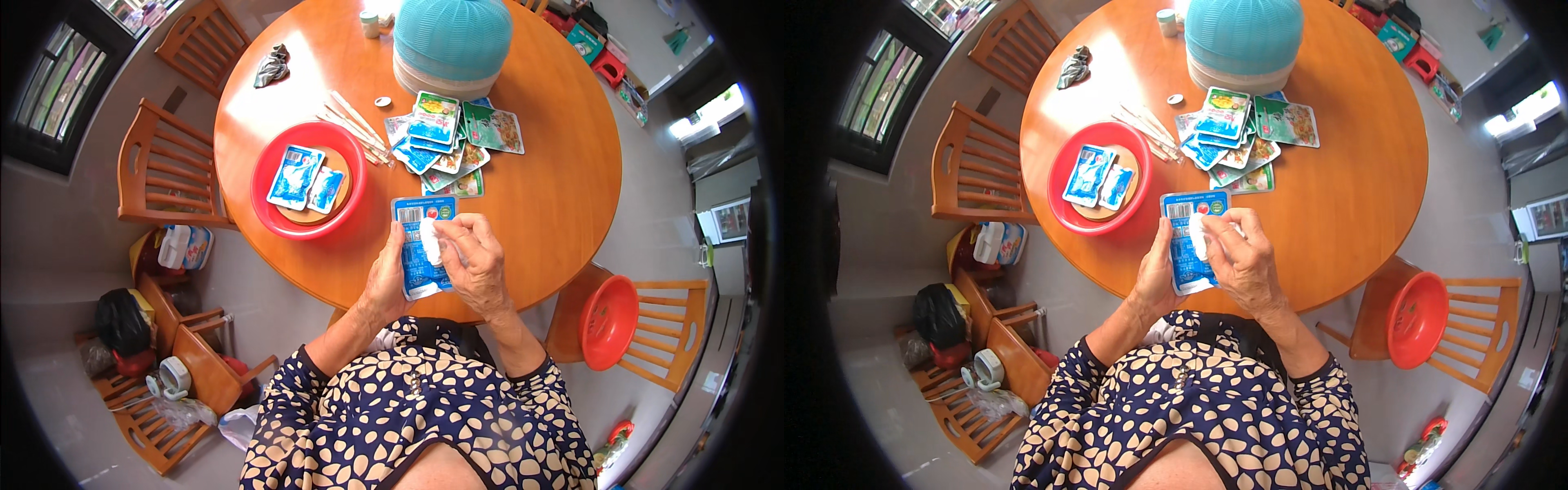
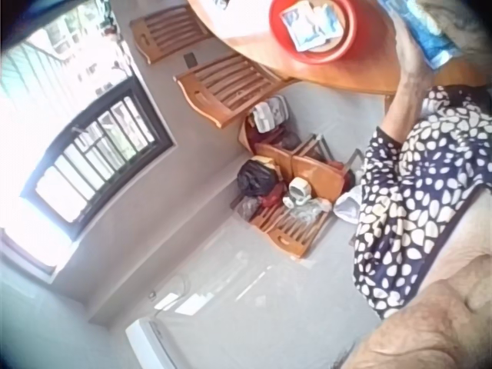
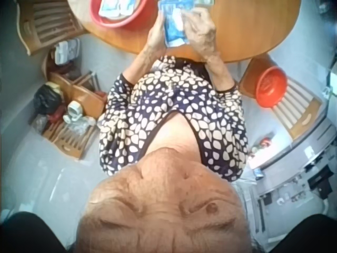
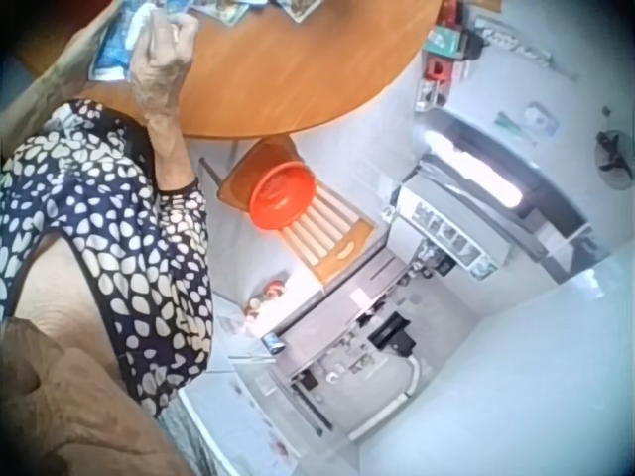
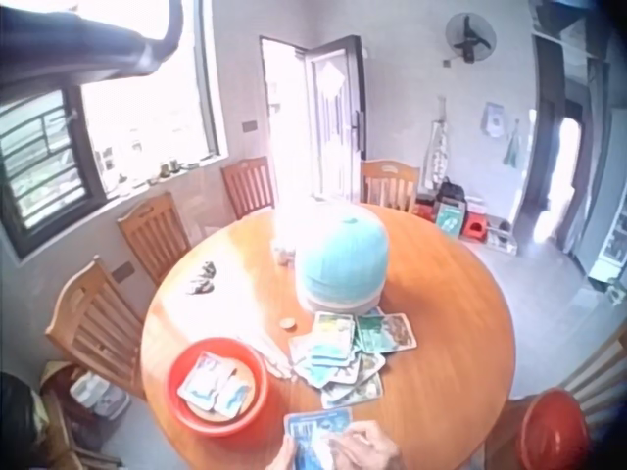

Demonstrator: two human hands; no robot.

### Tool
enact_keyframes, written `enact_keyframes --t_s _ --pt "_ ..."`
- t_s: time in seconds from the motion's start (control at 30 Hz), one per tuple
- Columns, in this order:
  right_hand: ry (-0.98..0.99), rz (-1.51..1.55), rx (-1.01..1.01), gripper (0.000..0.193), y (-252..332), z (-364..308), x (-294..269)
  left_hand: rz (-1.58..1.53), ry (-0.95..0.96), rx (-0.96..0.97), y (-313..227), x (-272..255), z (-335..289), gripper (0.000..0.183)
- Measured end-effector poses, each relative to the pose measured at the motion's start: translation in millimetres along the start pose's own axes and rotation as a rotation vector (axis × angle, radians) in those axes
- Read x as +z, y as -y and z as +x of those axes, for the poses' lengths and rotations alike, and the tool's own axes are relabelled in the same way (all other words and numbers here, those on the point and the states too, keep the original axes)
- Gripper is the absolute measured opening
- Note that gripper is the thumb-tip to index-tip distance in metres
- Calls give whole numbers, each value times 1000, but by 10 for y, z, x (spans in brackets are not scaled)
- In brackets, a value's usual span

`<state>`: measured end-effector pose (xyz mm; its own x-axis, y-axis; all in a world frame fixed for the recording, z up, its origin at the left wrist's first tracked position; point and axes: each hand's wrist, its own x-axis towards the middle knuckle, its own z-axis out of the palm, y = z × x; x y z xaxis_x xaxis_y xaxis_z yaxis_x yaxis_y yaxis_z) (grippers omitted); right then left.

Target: The person wipes the surface of small, sealed packets with a white tissue. They handle the packets one by one, wiping both sides before placing them into a red plastic bowl. The task involves repetitive wiping and sorting of the packets.

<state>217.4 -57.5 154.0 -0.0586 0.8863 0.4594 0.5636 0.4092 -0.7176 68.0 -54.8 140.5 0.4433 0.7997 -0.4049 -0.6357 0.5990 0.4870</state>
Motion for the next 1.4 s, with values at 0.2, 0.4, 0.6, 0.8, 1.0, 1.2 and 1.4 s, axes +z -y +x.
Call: enact_keyframes --t_s 0.2,0.4,0.6,0.8,1.0,1.2,1.4 --pt "27 -72 126 34 41 -74 21 24 -24 2 38 -1 40 60" --pt "10 -267 -5 34 106 -72 48 -28 -39 -21 21 -18 9 58" --pt "9 -160 -206 32 133 -153 157 -37 10 -50 94 -156 14 64" --pt "-217 -184 19 25 -24 35 183 61 -74 -41 77 27 -63 63" --pt "-229 -213 -12 26 -16 93 230 110 -88 -42 105 -16 -27 65" --pt "-64 -82 -105 28 89 78 258 76 -67 -54 19 -25 -44 79" --pt "47 62 -102 29 126 90 247 73 -2 -45 16 -88 -55 84"
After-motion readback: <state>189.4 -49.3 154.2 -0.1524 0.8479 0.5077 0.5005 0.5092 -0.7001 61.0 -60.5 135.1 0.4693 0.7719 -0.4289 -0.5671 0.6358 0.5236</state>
